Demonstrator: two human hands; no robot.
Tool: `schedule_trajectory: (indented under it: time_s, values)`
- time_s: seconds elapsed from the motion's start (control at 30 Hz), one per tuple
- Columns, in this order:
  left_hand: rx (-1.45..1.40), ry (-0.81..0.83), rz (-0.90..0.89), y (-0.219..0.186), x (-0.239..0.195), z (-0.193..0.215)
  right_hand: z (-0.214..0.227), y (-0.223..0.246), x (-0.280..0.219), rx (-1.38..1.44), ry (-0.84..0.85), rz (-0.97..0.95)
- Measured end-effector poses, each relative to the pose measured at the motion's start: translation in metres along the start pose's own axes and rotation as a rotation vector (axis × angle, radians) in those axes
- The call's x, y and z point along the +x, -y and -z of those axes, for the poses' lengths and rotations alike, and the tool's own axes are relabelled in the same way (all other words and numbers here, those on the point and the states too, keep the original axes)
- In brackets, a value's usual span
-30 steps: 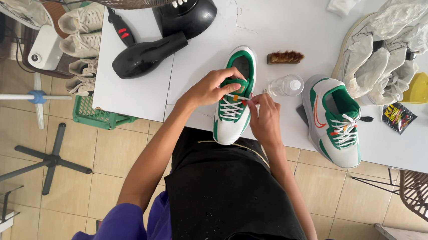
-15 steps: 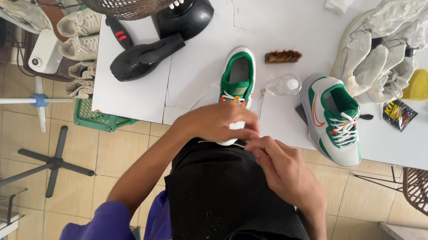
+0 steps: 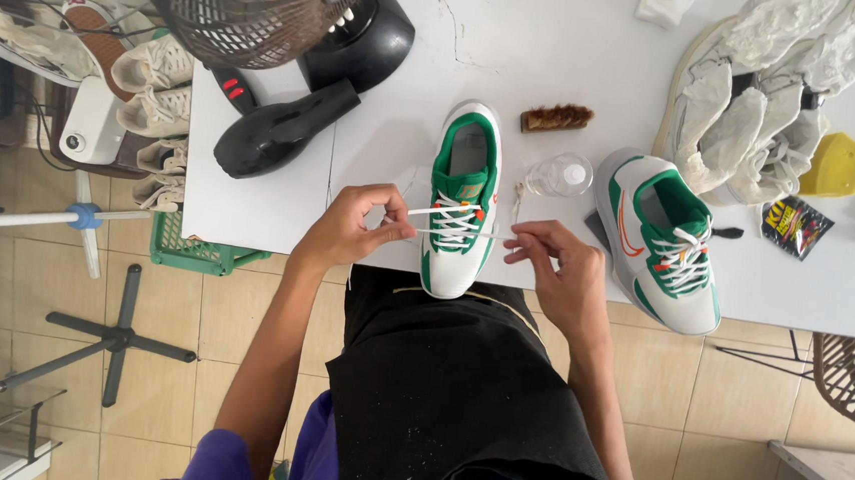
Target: The person laces a white and green sneaker with white shoelaces. They thread the laces through the eyelets, pull them tight, and tie a knot at the top. The person also briefly picks up and brushes the shoe with a brown brush before continuing to lace it.
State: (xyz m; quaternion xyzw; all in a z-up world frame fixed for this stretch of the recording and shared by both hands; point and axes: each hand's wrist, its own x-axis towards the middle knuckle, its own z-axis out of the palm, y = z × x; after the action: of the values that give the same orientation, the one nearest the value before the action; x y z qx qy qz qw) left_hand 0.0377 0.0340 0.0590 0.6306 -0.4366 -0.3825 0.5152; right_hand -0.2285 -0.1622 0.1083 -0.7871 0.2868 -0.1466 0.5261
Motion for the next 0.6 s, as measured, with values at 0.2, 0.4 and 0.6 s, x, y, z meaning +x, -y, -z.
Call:
schedule_trajectory:
  time_s: [0.2, 0.4, 0.6]
  values:
    - [0.042, -0.039, 0.016, 0.009, -0.002, -0.001, -0.004, -0.024, 0.004, -0.128, 0.086, -0.081]
    - [0.683, -0.022, -0.001, -0.011, 0.020, -0.020, -0.016, -0.021, 0.013, 0.033, 0.118, -0.062]
    - [-0.004, 0.211, -0.083, -0.045, 0.064, -0.055, -0.021, -0.015, 0.030, 0.073, 0.130, -0.010]
